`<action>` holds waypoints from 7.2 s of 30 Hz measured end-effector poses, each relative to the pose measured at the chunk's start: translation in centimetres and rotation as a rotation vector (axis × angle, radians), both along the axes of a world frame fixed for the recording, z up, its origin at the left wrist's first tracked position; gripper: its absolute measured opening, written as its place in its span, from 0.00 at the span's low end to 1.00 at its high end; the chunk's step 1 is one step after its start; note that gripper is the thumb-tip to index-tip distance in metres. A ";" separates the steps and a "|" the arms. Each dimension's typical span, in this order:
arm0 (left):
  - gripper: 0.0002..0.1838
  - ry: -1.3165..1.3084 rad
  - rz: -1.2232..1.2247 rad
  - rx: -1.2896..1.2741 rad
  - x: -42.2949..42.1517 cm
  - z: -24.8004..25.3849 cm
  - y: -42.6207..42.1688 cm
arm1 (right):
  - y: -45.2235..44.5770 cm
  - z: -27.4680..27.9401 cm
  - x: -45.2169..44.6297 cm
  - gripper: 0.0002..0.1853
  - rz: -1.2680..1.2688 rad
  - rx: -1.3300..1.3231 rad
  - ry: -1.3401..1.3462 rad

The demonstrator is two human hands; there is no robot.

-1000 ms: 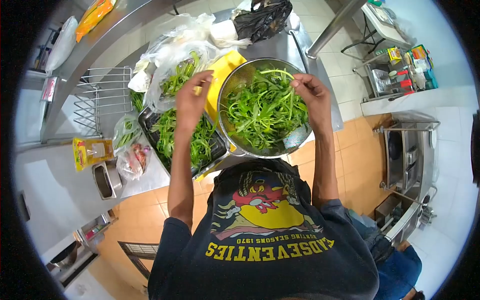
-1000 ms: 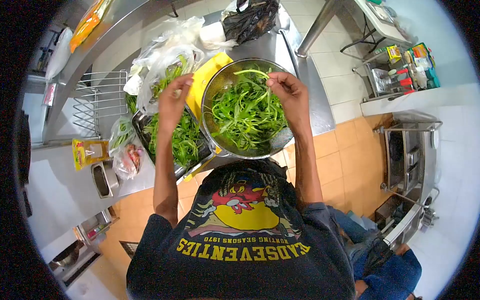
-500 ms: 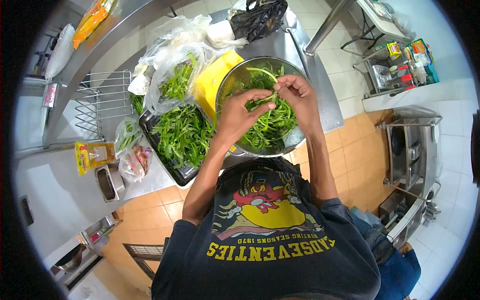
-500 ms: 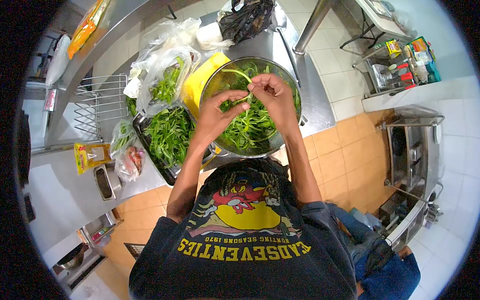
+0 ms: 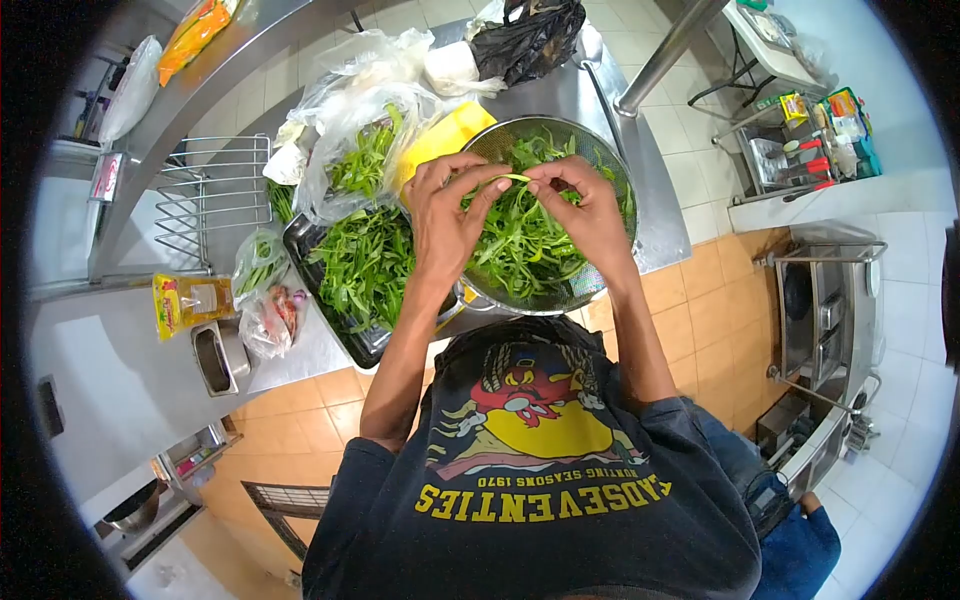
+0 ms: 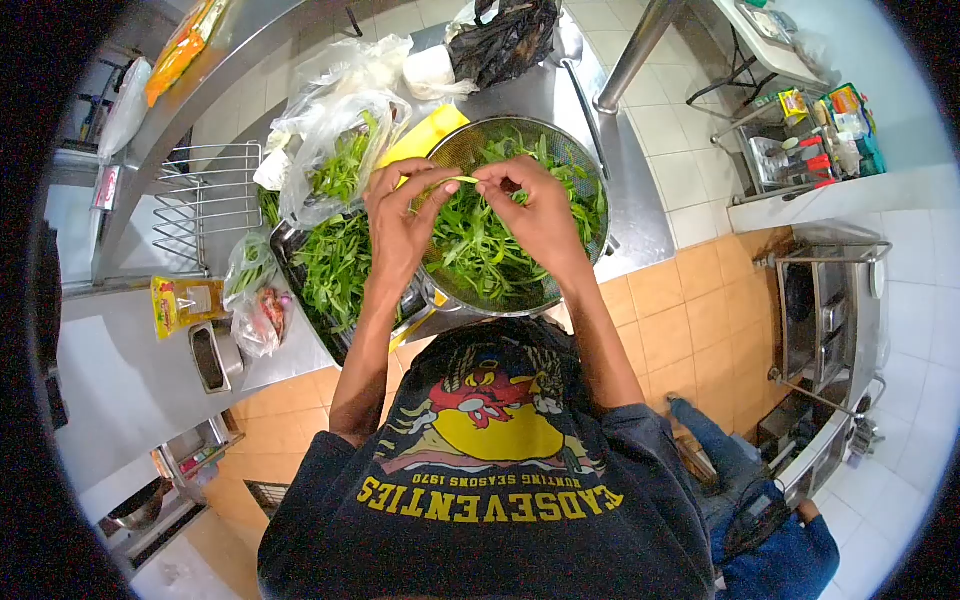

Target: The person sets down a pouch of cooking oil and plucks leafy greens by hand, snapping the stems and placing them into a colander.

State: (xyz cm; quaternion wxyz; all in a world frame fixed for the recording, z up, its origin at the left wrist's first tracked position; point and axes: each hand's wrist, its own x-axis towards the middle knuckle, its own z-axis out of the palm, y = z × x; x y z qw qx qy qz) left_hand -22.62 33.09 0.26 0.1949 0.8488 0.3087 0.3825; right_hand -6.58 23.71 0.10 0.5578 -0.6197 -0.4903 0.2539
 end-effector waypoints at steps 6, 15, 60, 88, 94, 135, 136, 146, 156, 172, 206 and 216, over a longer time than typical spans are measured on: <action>0.09 -0.131 -0.080 -0.288 -0.2 -0.5 0.1 | 0.1 -0.3 -0.3 0.07 -0.008 0.016 0.012; 0.07 -0.159 -0.142 -0.496 -0.9 -0.5 -0.3 | 0.2 0.6 -0.1 0.06 0.084 -0.033 -0.101; 0.04 -0.521 0.265 -0.659 1.3 -2.3 -6.4 | 3.1 0.0 2.5 0.06 0.511 0.111 -0.163; 0.15 -0.273 0.841 -0.324 -4.2 -3.8 -9.2 | 3.5 3.2 10.5 0.09 0.502 0.086 0.459; 0.15 -0.431 0.479 -0.617 4.5 1.0 -9.5 | 3.8 3.2 10.2 0.07 0.579 0.013 0.418; 0.12 -0.931 0.468 -0.847 4.6 -4.3 -10.5 | 3.9 -1.6 8.0 0.13 0.760 0.032 -0.240; 0.12 -0.956 0.460 -0.843 4.7 -4.3 -10.7 | 3.9 -1.5 7.4 0.13 0.794 0.033 -0.250; 0.09 -0.872 0.567 -0.805 2.7 -4.4 -11.9 | 4.6 -1.0 4.5 0.09 0.906 -0.031 -0.270; 0.11 -0.428 0.877 -0.624 3.3 -3.3 -15.2 | 4.4 -1.4 3.6 0.10 1.043 0.022 -0.258; 0.14 -1.302 0.862 -0.964 4.5 -5.4 -17.2 | 4.1 -3.4 3.2 0.11 1.063 -0.108 -0.043; 0.11 -1.397 0.921 -0.765 3.3 -6.2 -21.1 | 1.5 -2.8 -1.3 0.06 1.266 0.084 -0.169; 0.22 -1.095 1.112 -0.492 1.6 -3.8 -22.6 | 1.7 -2.8 -2.2 0.05 1.287 0.186 -0.237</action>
